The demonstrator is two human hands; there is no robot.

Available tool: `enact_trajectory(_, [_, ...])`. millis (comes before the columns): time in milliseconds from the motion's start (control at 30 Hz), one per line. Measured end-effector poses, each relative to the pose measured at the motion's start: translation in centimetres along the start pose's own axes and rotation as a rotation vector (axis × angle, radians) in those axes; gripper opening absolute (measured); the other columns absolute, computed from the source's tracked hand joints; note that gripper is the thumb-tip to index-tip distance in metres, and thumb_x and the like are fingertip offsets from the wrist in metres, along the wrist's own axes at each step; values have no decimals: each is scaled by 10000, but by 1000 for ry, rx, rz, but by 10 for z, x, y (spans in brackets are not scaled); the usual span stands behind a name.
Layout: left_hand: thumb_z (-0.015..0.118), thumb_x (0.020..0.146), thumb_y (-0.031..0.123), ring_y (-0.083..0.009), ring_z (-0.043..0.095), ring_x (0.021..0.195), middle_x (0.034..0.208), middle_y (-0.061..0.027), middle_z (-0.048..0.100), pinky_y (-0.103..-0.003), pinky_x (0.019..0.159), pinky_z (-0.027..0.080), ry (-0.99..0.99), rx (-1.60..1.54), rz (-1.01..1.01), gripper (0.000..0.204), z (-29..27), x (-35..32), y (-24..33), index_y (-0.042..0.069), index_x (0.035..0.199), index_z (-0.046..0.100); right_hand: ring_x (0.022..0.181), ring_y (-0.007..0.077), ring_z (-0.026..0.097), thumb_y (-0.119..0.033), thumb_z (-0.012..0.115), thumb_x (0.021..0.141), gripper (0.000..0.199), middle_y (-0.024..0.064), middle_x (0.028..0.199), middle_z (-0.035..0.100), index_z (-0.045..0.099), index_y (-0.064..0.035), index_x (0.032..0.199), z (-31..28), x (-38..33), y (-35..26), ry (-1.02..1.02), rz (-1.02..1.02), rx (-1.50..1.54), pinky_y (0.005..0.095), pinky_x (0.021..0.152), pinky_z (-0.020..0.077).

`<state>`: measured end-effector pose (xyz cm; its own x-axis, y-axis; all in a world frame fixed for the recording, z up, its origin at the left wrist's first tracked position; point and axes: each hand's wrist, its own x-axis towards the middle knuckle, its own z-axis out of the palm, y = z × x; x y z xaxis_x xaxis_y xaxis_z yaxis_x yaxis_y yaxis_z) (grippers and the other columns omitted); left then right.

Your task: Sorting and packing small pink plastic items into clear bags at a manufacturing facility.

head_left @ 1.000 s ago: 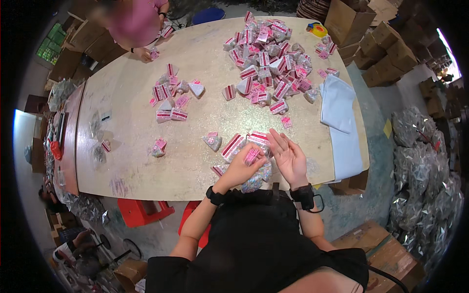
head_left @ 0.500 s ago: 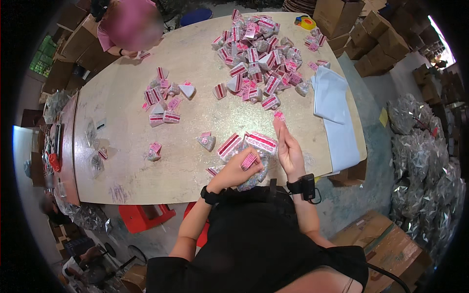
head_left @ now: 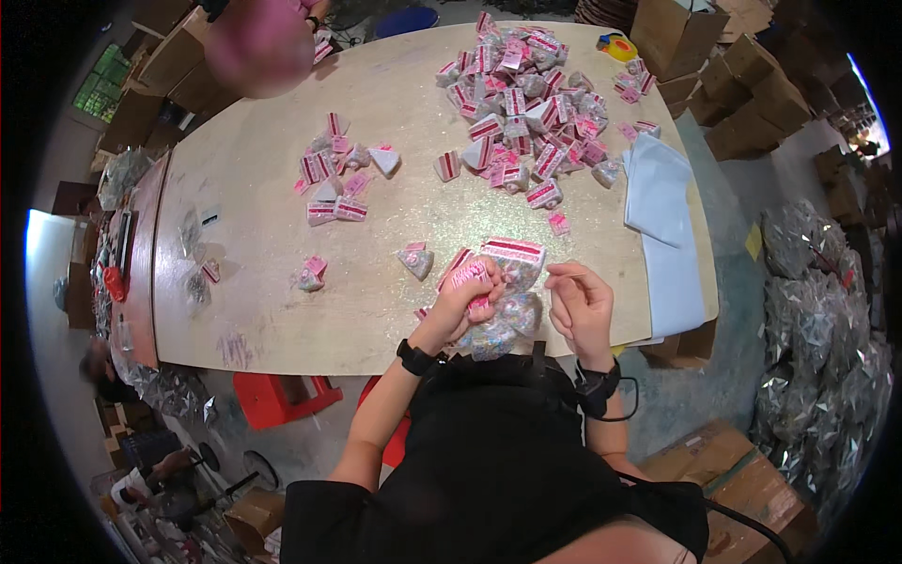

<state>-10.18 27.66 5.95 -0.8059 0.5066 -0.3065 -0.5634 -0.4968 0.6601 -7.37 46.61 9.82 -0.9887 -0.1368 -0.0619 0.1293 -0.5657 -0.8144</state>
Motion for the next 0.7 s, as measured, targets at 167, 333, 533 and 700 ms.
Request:
enact_trajectory(167, [408, 878, 346, -106, 378, 643, 766, -34, 387, -166, 372, 273, -150, -347, 54, 275, -1, -1, 2, 74, 839, 415, 539, 59, 497, 13, 617, 774, 123, 53, 719, 617, 646, -1, 893, 28, -1, -13, 3, -284, -923, 204, 451, 359])
enact_trajectory(333, [311, 891, 542, -98, 421, 557, 709, -32, 453, -172, 333, 238, -32, -240, 34, 506, 1, -3, 1, 68, 803, 465, 571, 203, 567, -8, 636, 746, 123, 109, 714, 594, 629, -4, 869, 43, 4, -6, -89, -397, -1068, 266, 522, 441])
enact_trajectory(533, [273, 879, 591, -102, 456, 530, 706, -44, 516, -172, 325, 249, 20, -197, 42, 576, 3, -8, 2, 64, 800, 492, 551, 199, 563, -19, 633, 716, 90, 101, 649, 568, 597, 6, 794, 49, 3, 2, -120, -407, -1092, 267, 516, 446])
enact_trajectory(700, [247, 907, 544, -116, 475, 515, 699, -76, 521, -179, 319, 282, 86, -158, 118, 528, 5, -5, 0, 59, 907, 457, 524, 192, 564, -14, 619, 689, 64, 102, 613, 559, 581, -2, 738, 52, 1, 5, -56, -385, -1104, 276, 484, 435])
